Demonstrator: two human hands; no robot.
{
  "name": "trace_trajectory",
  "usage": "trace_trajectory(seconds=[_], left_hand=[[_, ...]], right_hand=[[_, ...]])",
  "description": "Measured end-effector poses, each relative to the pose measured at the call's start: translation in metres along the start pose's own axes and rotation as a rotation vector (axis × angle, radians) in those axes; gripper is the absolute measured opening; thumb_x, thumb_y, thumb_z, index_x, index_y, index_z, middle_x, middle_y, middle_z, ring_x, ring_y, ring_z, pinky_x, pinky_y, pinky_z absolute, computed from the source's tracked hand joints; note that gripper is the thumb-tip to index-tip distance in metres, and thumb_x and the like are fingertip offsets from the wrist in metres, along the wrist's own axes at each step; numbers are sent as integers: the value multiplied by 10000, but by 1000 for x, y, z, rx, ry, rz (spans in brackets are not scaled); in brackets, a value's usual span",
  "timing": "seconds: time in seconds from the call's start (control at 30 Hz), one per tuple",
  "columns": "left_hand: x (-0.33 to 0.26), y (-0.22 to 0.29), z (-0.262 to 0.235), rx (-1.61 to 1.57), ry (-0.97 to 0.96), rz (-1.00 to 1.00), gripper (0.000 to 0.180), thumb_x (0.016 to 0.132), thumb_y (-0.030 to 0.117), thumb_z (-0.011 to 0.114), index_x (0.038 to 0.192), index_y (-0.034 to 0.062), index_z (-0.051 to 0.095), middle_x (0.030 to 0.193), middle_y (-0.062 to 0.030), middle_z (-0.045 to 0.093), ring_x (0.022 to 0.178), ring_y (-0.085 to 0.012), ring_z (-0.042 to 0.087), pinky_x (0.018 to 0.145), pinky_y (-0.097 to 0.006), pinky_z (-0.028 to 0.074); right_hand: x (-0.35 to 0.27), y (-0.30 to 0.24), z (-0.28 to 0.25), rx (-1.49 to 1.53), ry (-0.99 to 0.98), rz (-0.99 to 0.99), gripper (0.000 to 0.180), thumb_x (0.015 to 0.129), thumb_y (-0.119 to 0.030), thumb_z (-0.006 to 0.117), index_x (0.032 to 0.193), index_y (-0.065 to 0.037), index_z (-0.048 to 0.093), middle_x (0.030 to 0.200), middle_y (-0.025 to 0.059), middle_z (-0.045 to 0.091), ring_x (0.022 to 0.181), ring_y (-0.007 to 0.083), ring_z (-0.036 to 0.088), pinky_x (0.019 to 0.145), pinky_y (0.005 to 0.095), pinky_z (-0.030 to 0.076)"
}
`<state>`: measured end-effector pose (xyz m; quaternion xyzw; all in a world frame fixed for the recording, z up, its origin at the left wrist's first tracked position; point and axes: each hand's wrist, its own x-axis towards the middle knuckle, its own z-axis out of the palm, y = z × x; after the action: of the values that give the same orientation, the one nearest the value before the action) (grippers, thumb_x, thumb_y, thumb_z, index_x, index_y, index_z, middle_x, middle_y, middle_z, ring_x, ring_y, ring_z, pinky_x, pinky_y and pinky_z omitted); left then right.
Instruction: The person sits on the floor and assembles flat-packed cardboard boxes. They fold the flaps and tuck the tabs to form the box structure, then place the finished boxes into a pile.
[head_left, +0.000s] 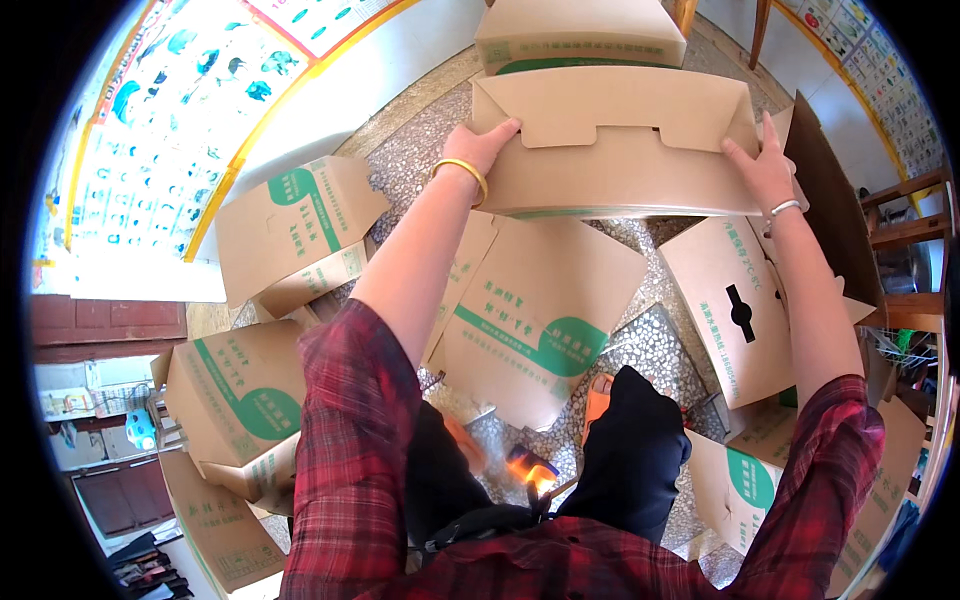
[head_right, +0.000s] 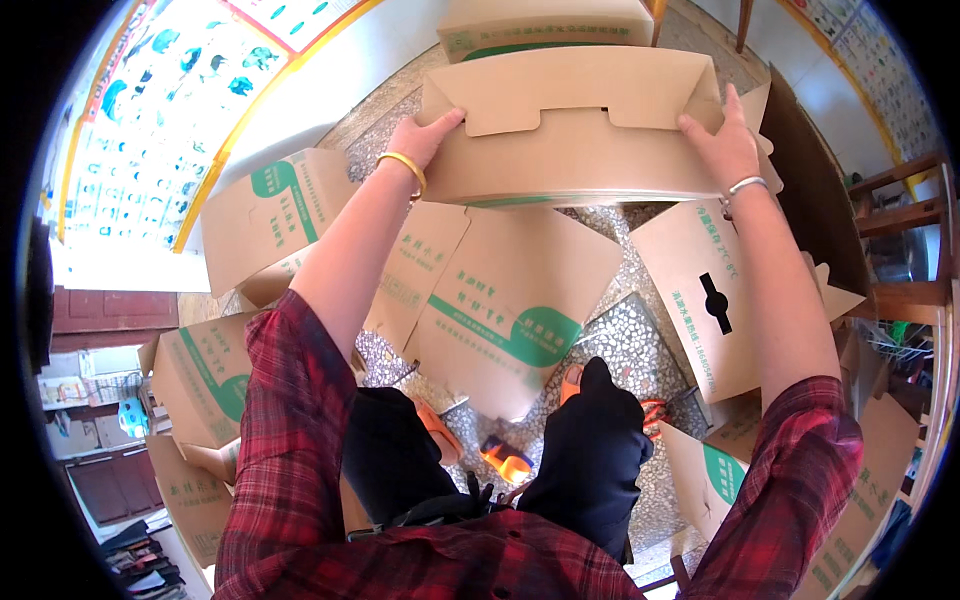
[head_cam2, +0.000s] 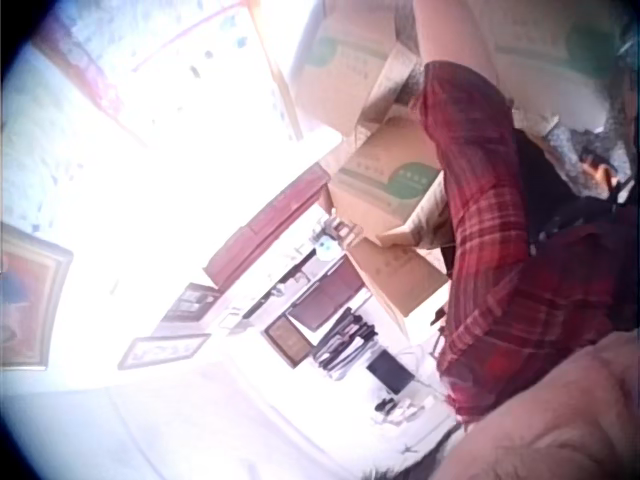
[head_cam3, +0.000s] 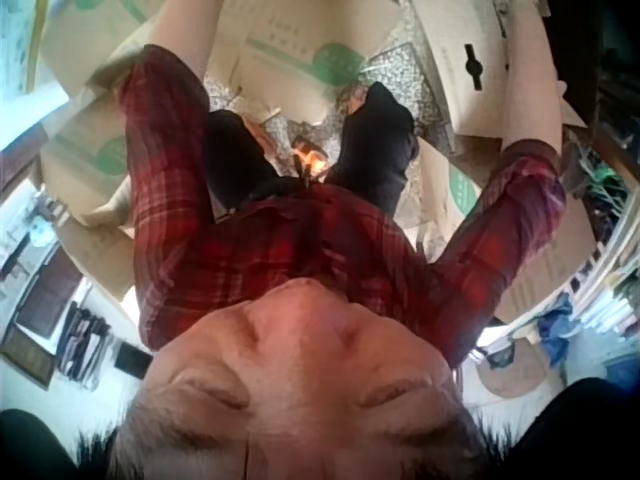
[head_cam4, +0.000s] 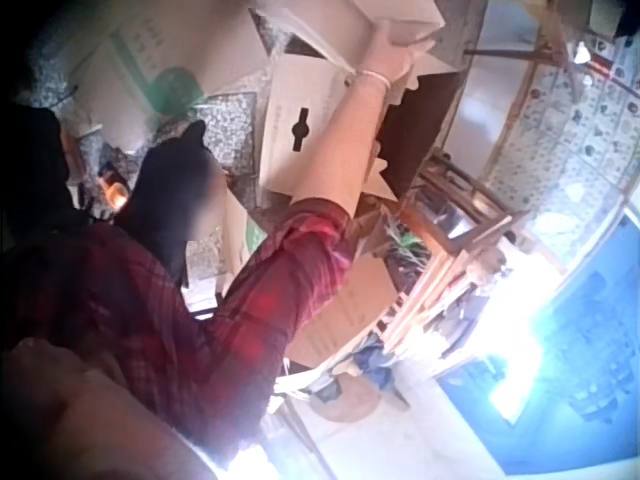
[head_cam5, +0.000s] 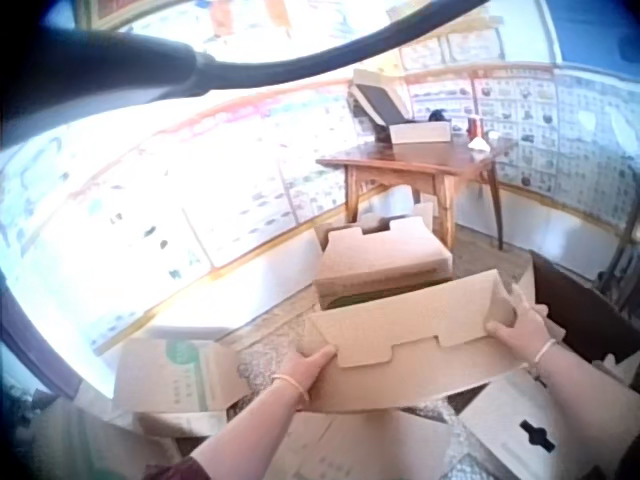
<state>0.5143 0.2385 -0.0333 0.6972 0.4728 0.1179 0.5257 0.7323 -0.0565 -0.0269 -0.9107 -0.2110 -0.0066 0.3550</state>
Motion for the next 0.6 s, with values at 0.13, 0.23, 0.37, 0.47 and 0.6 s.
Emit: trace_trajectory(seconds=[0.13,0.23,0.37,0.47,0.6], left_hand=[[19,-17,37,-11,18,221,637,727,334,730,1173,-49,486,1042,-188,610,907,-268,628,775,-351,512],[20,-12,57,-13,-23,289,671,738,313,700,1265,-4,432,1128,-197,581,1045,-308,573,901,-366,448],[21,-20,70,-36,21,381,642,794,318,648,1285,-18,407,1189,-210,546,1099,-300,542,937,-352,418],[26,-25,69,-177,32,356,630,845,338,594,1297,-45,379,1229,-216,519,1129,-290,521,964,-344,389],[21,-34,65,-308,26,379,636,887,355,539,1328,-59,340,1293,-219,468,1189,-277,470,998,-331,348]], right_hand=[[4,34,30,-307,-8,-281,625,780,-393,606,1329,-151,431,1325,216,421,1202,342,431,1019,403,338],[1,44,34,-616,-156,-286,516,855,-392,496,1335,-214,426,1397,156,356,1296,383,288,1083,448,220],[-3,54,39,-633,-167,-174,504,893,-404,443,1367,-244,380,1446,122,288,1312,380,259,1085,438,230],[-3,43,38,-662,-184,-124,506,912,-394,414,1390,-242,340,1465,106,255,1325,355,247,1087,432,235],[-2,58,48,-637,-139,-114,499,918,-374,405,1393,-241,335,1463,111,255,1329,348,242,1075,447,253]])
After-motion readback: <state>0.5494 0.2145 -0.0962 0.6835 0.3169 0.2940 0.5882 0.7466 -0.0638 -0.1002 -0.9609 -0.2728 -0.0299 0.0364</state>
